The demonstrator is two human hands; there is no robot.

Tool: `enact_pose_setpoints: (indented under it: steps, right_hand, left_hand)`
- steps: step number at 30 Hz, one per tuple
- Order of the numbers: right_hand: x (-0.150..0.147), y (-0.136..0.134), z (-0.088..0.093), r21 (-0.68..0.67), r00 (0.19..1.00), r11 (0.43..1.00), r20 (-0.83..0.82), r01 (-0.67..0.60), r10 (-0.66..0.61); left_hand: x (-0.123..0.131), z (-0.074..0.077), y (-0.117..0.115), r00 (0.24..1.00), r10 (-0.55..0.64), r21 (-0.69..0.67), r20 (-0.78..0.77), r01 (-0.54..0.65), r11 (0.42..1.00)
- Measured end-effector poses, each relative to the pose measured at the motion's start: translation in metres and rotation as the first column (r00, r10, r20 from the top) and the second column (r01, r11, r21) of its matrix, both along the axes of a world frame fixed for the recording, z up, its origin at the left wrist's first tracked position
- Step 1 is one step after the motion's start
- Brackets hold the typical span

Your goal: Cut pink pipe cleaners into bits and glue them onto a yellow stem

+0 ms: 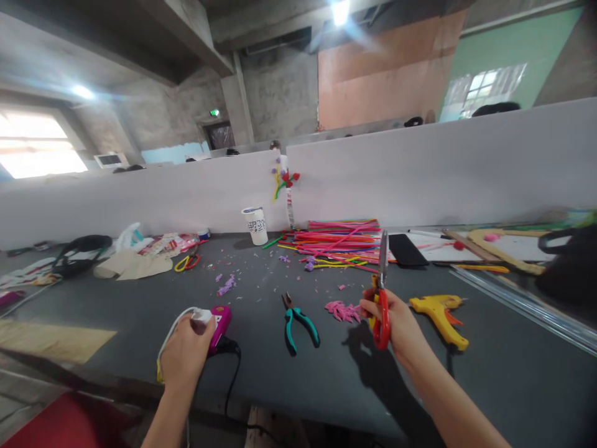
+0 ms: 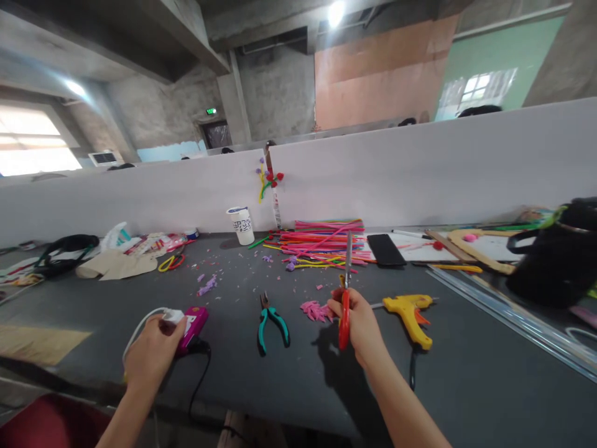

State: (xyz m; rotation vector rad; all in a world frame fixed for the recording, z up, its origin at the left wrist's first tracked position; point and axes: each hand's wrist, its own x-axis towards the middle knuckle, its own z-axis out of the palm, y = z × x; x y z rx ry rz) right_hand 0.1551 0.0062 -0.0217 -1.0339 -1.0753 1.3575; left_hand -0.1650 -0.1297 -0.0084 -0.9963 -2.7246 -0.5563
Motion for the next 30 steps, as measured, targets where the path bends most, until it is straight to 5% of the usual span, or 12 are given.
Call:
enact_pose_setpoints:
  steps: [10,18,20,22,24,26,28,30]
  right_hand:
    - [0.014,0.003,-0.007,-0.007,0.996,0.999,0.080,0.033,-0.032]
    - [0.006,0.008,-0.006,-0.023,0.993,0.999,0.114,0.046,-0.043]
    - [0.003,0.008,-0.004,-0.030,0.992,0.999,0.123,0.039,-0.035]
    - [0.000,0.008,-0.002,-0.040,0.991,0.999,0.131,0.037,-0.031]
    - [-0.001,0.007,0.001,-0.049,0.991,0.998,0.130,0.037,-0.030]
    - [-0.001,0.007,0.003,-0.050,0.993,0.998,0.117,0.028,-0.022]
    - [0.000,0.006,0.005,-0.039,0.995,0.999,0.098,0.016,-0.012]
    - [0.002,0.005,0.005,-0.025,0.997,1.000,0.078,0.008,-0.006]
  left_hand:
    - [-0.017,-0.007,0.010,0.987,-0.064,0.187,0.149,0.035,0.982]
    - [-0.010,-0.010,0.003,0.985,0.054,0.258,0.164,-0.096,0.961]
    - [-0.013,0.009,0.007,0.991,0.097,0.353,0.087,-0.122,0.928]
    - [-0.016,0.044,0.016,0.980,0.186,0.561,-0.077,-0.112,0.820]
    - [-0.018,0.085,0.026,0.980,0.042,0.622,-0.192,0.088,0.778]
    - [-0.016,0.116,0.030,0.966,-0.244,0.553,-0.082,0.248,0.796]
    - [-0.010,0.129,0.023,0.870,-0.492,0.409,0.039,0.436,0.802]
    - [-0.001,0.124,0.007,0.811,-0.543,0.336,0.218,0.460,0.822]
